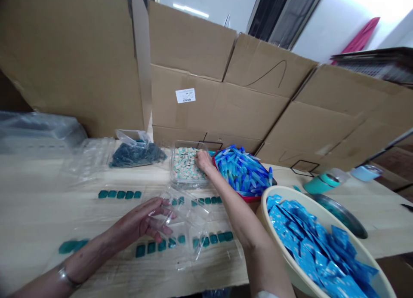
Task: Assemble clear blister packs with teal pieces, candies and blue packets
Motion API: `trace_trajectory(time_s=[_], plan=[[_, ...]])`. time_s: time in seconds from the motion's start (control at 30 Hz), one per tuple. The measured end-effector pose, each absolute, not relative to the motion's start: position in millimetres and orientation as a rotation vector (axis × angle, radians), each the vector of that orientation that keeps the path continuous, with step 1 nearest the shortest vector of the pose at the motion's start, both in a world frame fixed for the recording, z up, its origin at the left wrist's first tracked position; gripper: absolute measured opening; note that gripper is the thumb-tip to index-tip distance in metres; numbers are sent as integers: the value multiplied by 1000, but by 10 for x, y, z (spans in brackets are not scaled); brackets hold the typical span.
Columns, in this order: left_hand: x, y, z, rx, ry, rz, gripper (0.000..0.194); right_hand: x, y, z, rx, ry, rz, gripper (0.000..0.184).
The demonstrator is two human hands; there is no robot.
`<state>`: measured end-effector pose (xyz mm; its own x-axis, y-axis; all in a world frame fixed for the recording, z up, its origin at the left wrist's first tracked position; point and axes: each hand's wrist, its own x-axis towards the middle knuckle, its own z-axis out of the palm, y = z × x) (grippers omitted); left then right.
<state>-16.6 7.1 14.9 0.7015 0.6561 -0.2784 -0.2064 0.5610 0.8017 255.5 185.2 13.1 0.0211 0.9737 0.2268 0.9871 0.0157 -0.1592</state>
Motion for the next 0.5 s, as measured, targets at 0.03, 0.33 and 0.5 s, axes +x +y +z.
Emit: trace_trajectory(time_s=[0.03,0.33,0.5], plan=[[-165,69,151,828,611,544,39,2551,1860,124,-2031,-2015,-75,17],[-177,78,146,830,585,569,40,2589,1788,154,-1949,-2048,-78,12],[-182,81,152,833,581,567,40,2615,1737,249,-1878,-2113,-46,12]])
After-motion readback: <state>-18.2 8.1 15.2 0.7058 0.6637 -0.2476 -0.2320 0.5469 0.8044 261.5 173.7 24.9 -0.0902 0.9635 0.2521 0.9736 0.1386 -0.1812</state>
